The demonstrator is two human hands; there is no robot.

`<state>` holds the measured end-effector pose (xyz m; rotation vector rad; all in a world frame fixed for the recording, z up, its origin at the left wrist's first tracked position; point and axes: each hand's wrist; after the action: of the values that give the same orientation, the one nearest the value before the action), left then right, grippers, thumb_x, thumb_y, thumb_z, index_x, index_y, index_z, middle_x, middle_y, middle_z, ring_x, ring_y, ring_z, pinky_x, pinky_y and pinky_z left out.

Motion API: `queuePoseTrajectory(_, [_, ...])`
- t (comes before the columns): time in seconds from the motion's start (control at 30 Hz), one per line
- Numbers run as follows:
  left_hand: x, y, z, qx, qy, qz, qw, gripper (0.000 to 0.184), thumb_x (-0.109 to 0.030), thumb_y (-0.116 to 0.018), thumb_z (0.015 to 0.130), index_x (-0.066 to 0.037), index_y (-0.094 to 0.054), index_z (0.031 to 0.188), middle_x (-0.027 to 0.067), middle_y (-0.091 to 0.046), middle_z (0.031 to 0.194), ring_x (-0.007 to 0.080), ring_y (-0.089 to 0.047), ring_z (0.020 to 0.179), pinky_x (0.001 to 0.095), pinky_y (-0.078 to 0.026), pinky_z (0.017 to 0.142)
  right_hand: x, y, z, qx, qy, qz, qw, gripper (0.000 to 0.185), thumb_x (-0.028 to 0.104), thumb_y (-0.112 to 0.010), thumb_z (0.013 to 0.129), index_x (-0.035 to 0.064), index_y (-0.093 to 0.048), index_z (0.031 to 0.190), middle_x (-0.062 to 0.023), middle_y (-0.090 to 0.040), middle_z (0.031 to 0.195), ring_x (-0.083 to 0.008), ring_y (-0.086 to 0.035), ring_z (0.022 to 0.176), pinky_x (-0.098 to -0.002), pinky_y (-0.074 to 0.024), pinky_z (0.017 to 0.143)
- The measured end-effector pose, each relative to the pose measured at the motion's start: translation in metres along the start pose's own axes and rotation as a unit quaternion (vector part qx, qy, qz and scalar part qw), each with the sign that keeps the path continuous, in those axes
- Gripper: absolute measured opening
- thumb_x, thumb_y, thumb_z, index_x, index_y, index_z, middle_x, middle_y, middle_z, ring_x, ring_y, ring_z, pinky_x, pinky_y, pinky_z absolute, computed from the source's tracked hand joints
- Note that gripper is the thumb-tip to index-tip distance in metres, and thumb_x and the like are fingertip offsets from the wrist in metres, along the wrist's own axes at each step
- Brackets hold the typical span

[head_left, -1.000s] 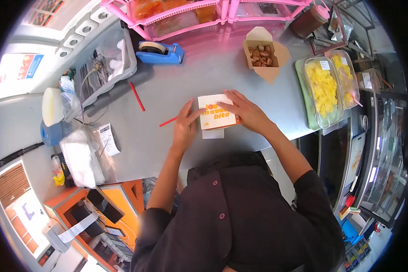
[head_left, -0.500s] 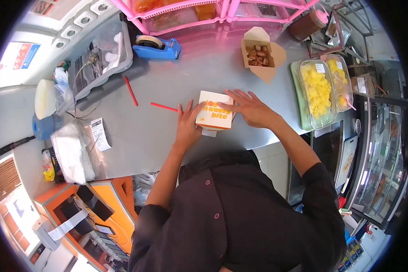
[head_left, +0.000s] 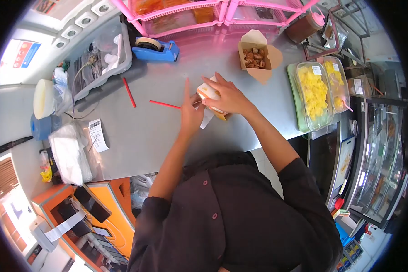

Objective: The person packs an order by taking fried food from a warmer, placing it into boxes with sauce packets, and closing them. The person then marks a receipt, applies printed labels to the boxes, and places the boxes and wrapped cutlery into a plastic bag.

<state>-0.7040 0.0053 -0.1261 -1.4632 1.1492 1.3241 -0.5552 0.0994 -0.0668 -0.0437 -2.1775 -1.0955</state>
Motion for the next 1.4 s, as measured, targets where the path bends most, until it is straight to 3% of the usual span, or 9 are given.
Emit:
queuePoseTrajectory(0.1, [0.004,-0.010,-0.007,-0.167,0.066,-0.037,0.983,0.084,0.005,-0.066,0.088,-0.008,-0.022,0.159,0.0165,-0.062,0.122,0.0241,-0.067,0.104,0.0357,-0.056,0.090,-0.009,0.002,0.014,-0.022,-0.047,0.115,0.992,0.092,0.058,-0.069,0.079,0.0232,-0.035,0.158,-0.0316,-0.021,0.161,-0.0406,-0.023,0.152,-0.0435,-0.0279,0.118])
queuePoseTrajectory(0.2, [0.004,-0.013,-0.037,-0.037,-0.117,0.205,0.971,0.071,0.001,-0.070,0.084,-0.004,-0.040,0.148,0.0118,-0.063,0.106,0.0229,-0.066,0.090,0.0340,-0.056,0.081,-0.010,0.000,0.021,-0.057,-0.068,0.180,0.980,0.091,0.056,-0.068,0.080,0.0228,-0.035,0.158,-0.0320,-0.020,0.162,-0.0398,-0.021,0.153,-0.0425,-0.0256,0.119])
queuePoseTrajectory(0.5, [-0.002,-0.019,-0.033,-0.024,-0.109,0.310,0.944,0.056,-0.009,-0.074,0.082,-0.002,-0.054,0.134,0.0185,-0.057,0.096,0.0375,-0.063,0.080,0.0450,-0.053,0.069,0.002,0.000,0.005,0.015,-0.073,0.351,0.933,0.092,0.051,-0.068,0.082,0.0207,-0.029,0.160,-0.0303,-0.013,0.164,-0.0371,-0.019,0.154,-0.0426,-0.0249,0.119])
queuePoseTrajectory(0.7, [-0.005,-0.028,-0.030,-0.048,-0.070,0.196,0.977,0.051,-0.012,-0.075,0.081,-0.003,-0.058,0.128,0.0171,-0.060,0.102,0.0360,-0.063,0.088,0.0470,-0.051,0.075,0.004,-0.019,0.008,-0.056,-0.056,0.263,0.962,0.088,0.051,-0.067,0.084,0.0238,-0.030,0.160,-0.0285,-0.018,0.164,-0.0410,-0.027,0.149,-0.0489,-0.0259,0.118])
queuePoseTrajectory(0.8, [0.000,-0.004,-0.042,-0.071,-0.117,0.373,0.918,0.045,-0.018,-0.074,0.083,-0.006,-0.063,0.125,0.0142,-0.061,0.113,0.0336,-0.059,0.109,0.0496,-0.046,0.091,-0.005,-0.026,0.014,-0.122,-0.015,0.042,0.992,0.088,0.052,-0.073,0.076,0.0311,-0.040,0.155,-0.0223,-0.025,0.163,-0.0470,-0.030,0.144,-0.0591,-0.0328,0.110])
queuePoseTrajectory(0.9, [0.007,0.028,-0.056,-0.051,-0.163,0.492,0.854,0.040,-0.020,-0.073,0.085,-0.011,-0.066,0.124,0.0122,-0.061,0.125,0.0289,-0.052,0.126,0.0480,-0.034,0.104,-0.022,-0.039,0.019,-0.283,0.113,-0.233,0.923,0.085,0.045,-0.077,0.073,0.0306,-0.046,0.150,-0.0180,-0.032,0.159,-0.0445,-0.043,0.130,-0.0629,-0.0388,0.100])
queuePoseTrajectory(1.1, [0.013,0.029,-0.063,-0.004,-0.117,0.511,0.852,0.044,-0.024,-0.069,0.090,-0.009,-0.063,0.130,0.0175,-0.048,0.147,0.0368,-0.045,0.133,0.0522,-0.034,0.107,-0.005,-0.006,0.037,-0.184,0.116,-0.153,0.964,0.081,0.035,-0.079,0.073,0.0277,-0.049,0.148,-0.0153,-0.037,0.155,-0.0396,-0.046,0.125,-0.0568,-0.0410,0.094])
queuePoseTrajectory(1.2, [0.018,0.011,-0.057,-0.031,-0.067,0.411,0.908,0.043,-0.025,-0.068,0.092,-0.011,-0.061,0.132,0.0221,-0.042,0.152,0.0415,-0.042,0.133,0.0530,-0.029,0.112,0.004,-0.012,0.047,-0.235,0.203,-0.181,0.933,0.079,0.042,-0.078,0.075,0.0310,-0.048,0.148,-0.0158,-0.034,0.156,-0.0406,-0.046,0.126,-0.0616,-0.0397,0.095])
queuePoseTrajectory(1.4, [0.025,0.011,-0.052,-0.050,-0.055,0.283,0.956,0.041,-0.012,-0.068,0.090,-0.006,-0.060,0.130,0.0237,-0.043,0.150,0.0354,-0.052,0.124,0.0439,-0.046,0.101,0.008,-0.013,0.051,-0.267,0.200,-0.158,0.929,0.074,0.044,-0.076,0.081,0.0224,-0.049,0.147,-0.0176,-0.036,0.155,-0.0427,-0.033,0.143,-0.0638,-0.0321,0.107])
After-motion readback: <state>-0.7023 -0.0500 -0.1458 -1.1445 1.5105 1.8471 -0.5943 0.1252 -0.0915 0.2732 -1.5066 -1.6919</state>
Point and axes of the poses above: each hand's wrist, its own z-axis towards the middle knuckle, its own y-axis out of the back of the hand, x = y × z
